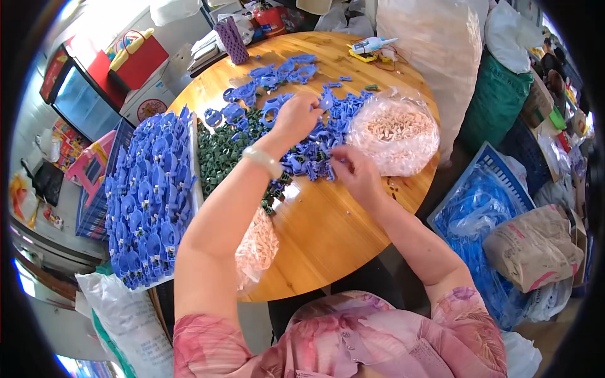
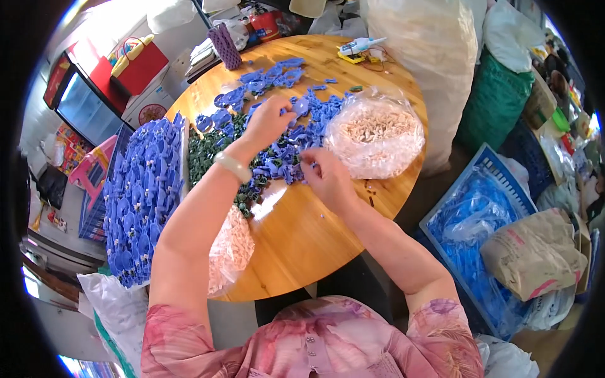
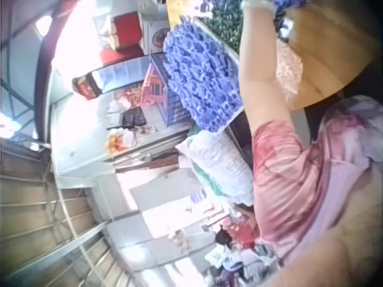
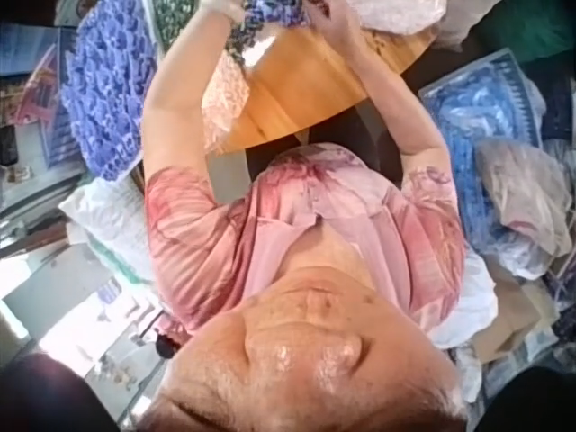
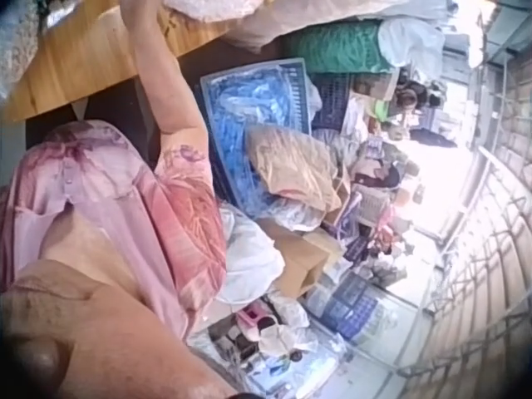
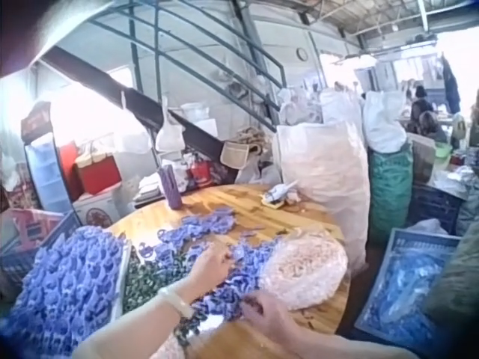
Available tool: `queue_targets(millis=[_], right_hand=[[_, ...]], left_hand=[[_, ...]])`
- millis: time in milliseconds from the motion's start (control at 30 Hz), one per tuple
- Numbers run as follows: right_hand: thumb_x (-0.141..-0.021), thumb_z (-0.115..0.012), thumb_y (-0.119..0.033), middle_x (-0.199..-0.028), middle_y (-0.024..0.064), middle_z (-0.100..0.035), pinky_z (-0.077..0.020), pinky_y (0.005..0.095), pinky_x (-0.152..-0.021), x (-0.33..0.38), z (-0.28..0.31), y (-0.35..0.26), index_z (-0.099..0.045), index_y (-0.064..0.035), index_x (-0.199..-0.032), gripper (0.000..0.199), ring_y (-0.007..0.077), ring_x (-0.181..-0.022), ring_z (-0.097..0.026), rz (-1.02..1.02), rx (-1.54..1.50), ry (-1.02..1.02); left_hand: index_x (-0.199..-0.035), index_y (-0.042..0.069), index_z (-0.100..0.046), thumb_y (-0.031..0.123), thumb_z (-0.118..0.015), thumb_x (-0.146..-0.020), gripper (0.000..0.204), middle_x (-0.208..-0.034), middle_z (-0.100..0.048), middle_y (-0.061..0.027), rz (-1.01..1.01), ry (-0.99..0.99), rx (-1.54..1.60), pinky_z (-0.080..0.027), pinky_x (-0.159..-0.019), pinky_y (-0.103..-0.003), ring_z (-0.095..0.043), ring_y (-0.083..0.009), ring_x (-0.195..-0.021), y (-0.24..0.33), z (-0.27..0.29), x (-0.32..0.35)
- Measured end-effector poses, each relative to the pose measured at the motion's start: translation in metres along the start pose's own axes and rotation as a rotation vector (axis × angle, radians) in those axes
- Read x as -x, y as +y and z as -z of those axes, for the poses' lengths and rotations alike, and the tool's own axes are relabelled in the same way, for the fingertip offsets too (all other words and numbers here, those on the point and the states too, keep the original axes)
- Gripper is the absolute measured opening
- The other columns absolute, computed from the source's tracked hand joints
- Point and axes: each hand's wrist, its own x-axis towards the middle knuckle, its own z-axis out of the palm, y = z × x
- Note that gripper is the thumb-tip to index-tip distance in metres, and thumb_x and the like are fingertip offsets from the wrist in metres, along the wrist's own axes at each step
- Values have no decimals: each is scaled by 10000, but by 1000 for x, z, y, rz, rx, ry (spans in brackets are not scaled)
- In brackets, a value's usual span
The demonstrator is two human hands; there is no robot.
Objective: Assembling small green and pink plastic components into blue circular frames.
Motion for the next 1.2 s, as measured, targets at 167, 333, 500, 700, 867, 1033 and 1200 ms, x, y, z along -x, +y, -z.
queue_targets(millis=[167,333,500,700,867,1033,1200], right_hand=[[-847,-601,-378,-784,56,-590,-474,234,-484,-16,27,-35,-539,-18,-1076,431,106,-600,-562,-418,-442,-51],[-874,-537,-319,-788,42,-626,-473,224,-476,-19,28,-30,-572,-45,-977,294,85,-570,-561,-276,-390,-275],[-886,-551,-314,-783,30,-649,-459,208,-473,-24,28,-45,-594,-43,-970,288,67,-577,-563,-217,-293,-447],[-875,-597,-348,-690,-17,-596,-403,193,-455,-27,15,-56,-616,-65,-878,283,40,-558,-525,-186,-174,-426],[-892,-576,-328,-710,-32,-621,-387,179,-478,-38,1,-74,-610,-93,-878,238,8,-595,-524,-211,-161,-592],[-905,-559,-308,-720,-42,-598,-368,183,-458,-59,-22,-80,-613,-72,-975,252,14,-542,-480,-67,-234,-615],[-858,-617,-211,-752,5,-617,-451,237,-573,-62,-43,-56,-643,-26,-892,189,77,-631,-545,44,-120,-572]], left_hand=[[-867,21,-564,10,-588,-745,125,-1015,-569,-144,-232,-136,13,-484,-735,-373,-578,-342,-837,68,25,71],[-904,-8,-546,46,-612,-767,161,-990,-570,-136,-171,85,191,-494,-749,-337,-580,-325,-884,90,44,107],[-1156,-20,-536,163,-511,-932,291,-1020,-623,-96,538,-1,1053,-519,-732,-282,-618,-170,-882,70,49,136],[-1262,-37,-425,271,-412,-966,427,-1192,-543,-201,638,-96,1724,-501,-889,-424,-573,-361,-1064,80,38,164],[-1286,-52,-396,288,-430,-955,476,-1222,-522,-217,552,-95,1826,-484,-910,-442,-556,-368,-1087,69,41,172],[-1189,-46,-488,263,-547,-907,423,-1076,-609,-171,430,93,1789,-530,-813,-392,-628,-294,-950,53,54,169],[-1225,-53,-452,266,-520,-921,446,-1166,-557,-200,256,573,1678,-513,-846,-418,-603,-323,-994,19,82,176]])
